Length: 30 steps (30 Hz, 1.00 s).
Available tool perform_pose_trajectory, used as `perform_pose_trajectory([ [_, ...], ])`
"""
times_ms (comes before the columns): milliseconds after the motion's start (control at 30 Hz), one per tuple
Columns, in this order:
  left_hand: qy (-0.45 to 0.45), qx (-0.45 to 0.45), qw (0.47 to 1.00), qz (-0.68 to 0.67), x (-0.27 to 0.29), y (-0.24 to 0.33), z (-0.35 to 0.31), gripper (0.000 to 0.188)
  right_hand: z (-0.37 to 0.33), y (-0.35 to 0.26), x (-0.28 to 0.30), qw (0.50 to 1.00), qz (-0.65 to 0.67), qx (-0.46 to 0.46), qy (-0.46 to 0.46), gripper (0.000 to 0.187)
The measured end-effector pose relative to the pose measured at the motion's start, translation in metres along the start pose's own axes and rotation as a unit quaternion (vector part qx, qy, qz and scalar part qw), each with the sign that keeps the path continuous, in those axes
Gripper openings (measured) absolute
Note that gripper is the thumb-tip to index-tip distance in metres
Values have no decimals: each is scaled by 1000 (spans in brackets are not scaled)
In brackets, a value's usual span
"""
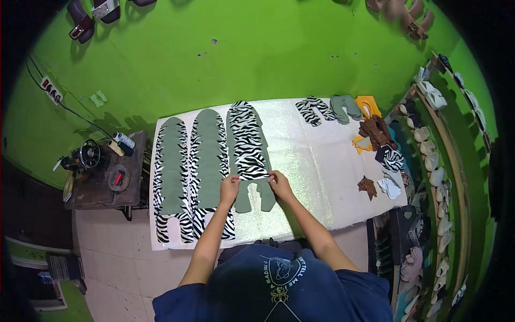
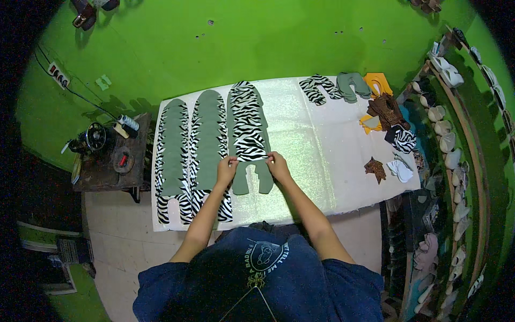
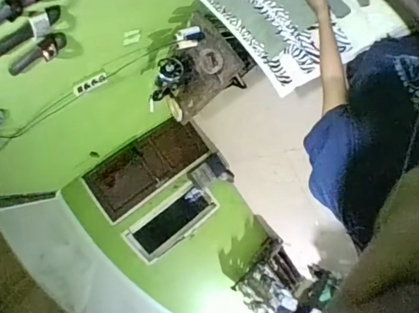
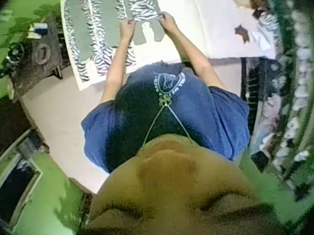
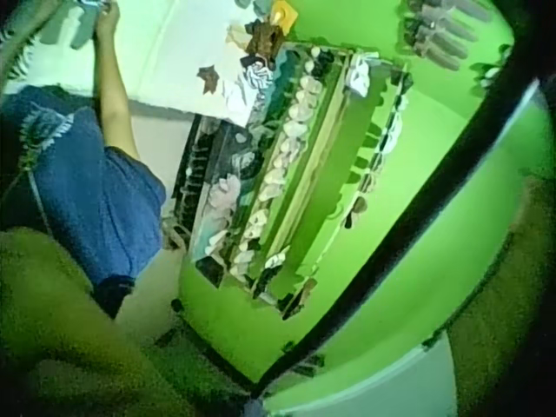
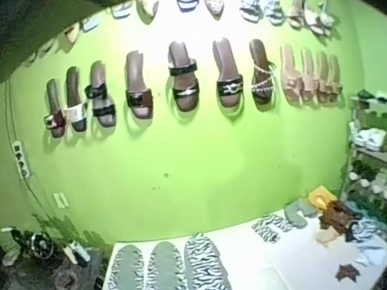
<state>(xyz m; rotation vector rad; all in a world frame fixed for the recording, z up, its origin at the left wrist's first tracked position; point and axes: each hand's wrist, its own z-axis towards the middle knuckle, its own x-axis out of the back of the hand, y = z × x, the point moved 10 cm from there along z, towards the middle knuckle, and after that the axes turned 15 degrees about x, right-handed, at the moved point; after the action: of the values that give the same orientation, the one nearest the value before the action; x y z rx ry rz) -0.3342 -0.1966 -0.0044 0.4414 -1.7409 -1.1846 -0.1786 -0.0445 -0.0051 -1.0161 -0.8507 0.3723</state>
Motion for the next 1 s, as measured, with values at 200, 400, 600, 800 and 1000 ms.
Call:
perform_pose_trajectory([
  [200, 33, 8, 999, 25, 2, -1, -7, 16, -2, -4, -4, 999, -14, 27, 8, 26],
  [400, 66, -42, 997, 27, 10, 10, -14, 15, -5, -12, -3, 998, -41, 47, 23, 25],
  [600, 71, -26, 997, 17, 13, 11, -17, 15, -6, -22, -2, 995, -62, 72, 26, 26],
  [800, 42, -32, 995, 80, 8, 20, -28, 24, -14, -38, -4, 996, -83, 45, 8, 32],
  [1000, 4, -28, 993, 116, 4, 29, -53, 35, -31, -53, -3, 995, -79, 54, -7, 39],
])
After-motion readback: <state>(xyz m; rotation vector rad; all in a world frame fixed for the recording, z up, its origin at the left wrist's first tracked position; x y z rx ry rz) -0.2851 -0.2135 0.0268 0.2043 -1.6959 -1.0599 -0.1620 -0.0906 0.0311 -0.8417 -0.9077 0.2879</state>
